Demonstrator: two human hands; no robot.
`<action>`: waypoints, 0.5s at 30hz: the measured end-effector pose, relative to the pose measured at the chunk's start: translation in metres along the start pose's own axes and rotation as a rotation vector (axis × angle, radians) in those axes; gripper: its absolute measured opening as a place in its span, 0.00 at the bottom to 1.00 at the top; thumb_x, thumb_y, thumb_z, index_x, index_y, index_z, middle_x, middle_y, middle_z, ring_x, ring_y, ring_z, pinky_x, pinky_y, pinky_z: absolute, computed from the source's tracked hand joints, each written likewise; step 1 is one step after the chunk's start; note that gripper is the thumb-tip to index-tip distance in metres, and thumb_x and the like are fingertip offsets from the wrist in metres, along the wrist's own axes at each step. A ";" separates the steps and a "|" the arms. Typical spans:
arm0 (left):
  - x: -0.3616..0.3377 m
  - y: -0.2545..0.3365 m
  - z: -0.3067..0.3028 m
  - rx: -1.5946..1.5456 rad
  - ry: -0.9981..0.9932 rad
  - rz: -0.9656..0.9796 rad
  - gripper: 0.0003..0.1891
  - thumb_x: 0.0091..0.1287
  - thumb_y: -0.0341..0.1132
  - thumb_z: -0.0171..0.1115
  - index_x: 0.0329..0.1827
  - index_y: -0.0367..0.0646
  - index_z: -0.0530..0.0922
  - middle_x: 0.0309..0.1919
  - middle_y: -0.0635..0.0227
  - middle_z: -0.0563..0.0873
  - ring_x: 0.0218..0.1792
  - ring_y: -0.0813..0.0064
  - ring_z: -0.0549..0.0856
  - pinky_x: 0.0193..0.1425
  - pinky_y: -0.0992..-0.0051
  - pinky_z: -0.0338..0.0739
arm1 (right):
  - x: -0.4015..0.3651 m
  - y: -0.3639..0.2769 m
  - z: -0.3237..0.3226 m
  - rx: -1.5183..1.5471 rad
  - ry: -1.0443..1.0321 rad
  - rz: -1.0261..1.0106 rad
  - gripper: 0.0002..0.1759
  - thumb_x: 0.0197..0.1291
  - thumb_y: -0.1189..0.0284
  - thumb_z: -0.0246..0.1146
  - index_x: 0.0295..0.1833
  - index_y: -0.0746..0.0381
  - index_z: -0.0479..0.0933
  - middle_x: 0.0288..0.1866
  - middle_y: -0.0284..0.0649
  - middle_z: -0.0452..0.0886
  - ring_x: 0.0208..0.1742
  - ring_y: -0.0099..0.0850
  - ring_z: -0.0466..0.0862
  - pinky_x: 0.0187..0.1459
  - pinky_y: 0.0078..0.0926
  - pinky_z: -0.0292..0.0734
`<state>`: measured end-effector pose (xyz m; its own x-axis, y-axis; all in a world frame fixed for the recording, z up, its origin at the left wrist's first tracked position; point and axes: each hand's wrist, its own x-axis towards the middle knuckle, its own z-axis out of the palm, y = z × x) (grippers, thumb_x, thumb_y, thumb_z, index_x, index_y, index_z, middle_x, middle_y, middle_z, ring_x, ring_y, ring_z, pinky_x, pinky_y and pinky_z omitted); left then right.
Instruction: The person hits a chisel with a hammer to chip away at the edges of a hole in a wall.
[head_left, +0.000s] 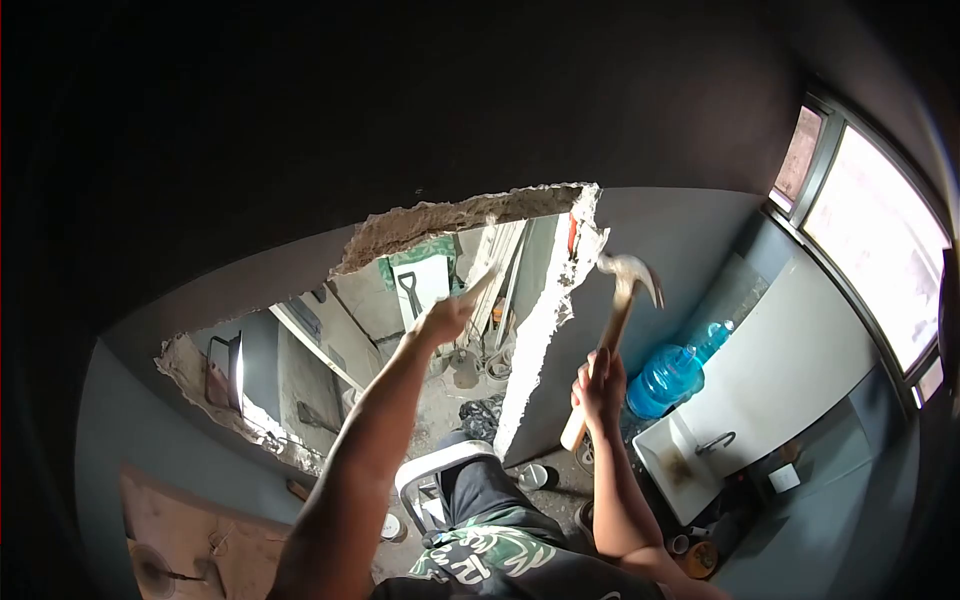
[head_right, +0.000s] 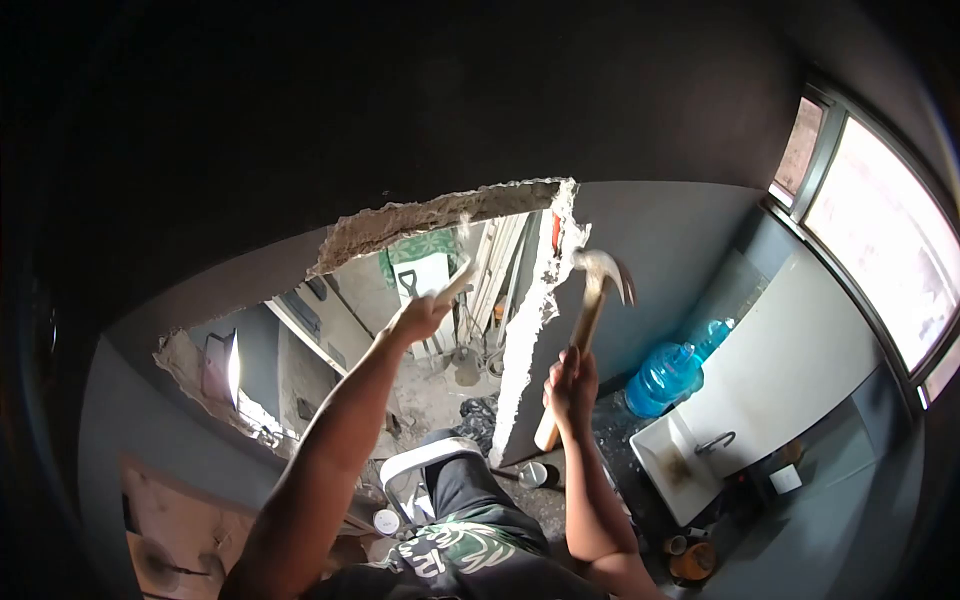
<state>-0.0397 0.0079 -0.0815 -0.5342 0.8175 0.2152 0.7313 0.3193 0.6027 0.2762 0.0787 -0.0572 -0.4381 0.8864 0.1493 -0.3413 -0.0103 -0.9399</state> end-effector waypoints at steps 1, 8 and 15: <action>0.017 -0.079 0.037 0.387 -0.187 0.015 0.26 0.69 0.53 0.57 0.56 0.37 0.77 0.37 0.46 0.86 0.42 0.48 0.86 0.45 0.56 0.80 | -0.007 0.019 -0.021 -0.059 0.038 -0.017 0.15 0.74 0.57 0.51 0.37 0.55 0.63 0.16 0.29 0.63 0.09 0.22 0.65 0.09 0.23 0.61; -0.080 -0.009 -0.005 -0.284 0.069 0.079 0.20 0.73 0.47 0.57 0.55 0.40 0.71 0.32 0.54 0.86 0.34 0.59 0.87 0.39 0.62 0.78 | -0.035 0.125 -0.115 -0.713 0.080 -0.205 0.14 0.68 0.62 0.63 0.39 0.59 0.68 0.18 0.31 0.71 0.09 0.22 0.71 0.08 0.21 0.66; -0.066 0.040 -0.057 -0.257 0.439 0.212 0.14 0.75 0.44 0.56 0.51 0.43 0.74 0.24 0.57 0.83 0.24 0.59 0.83 0.29 0.65 0.74 | -0.048 0.067 -0.046 -0.719 0.062 -0.302 0.16 0.68 0.63 0.63 0.34 0.64 0.72 0.24 0.35 0.75 0.23 0.24 0.74 0.26 0.25 0.69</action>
<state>0.0002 -0.0606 -0.0273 -0.5532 0.5571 0.6194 0.7444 -0.0033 0.6678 0.3125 0.0563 -0.1410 -0.3573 0.8278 0.4325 0.1936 0.5187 -0.8327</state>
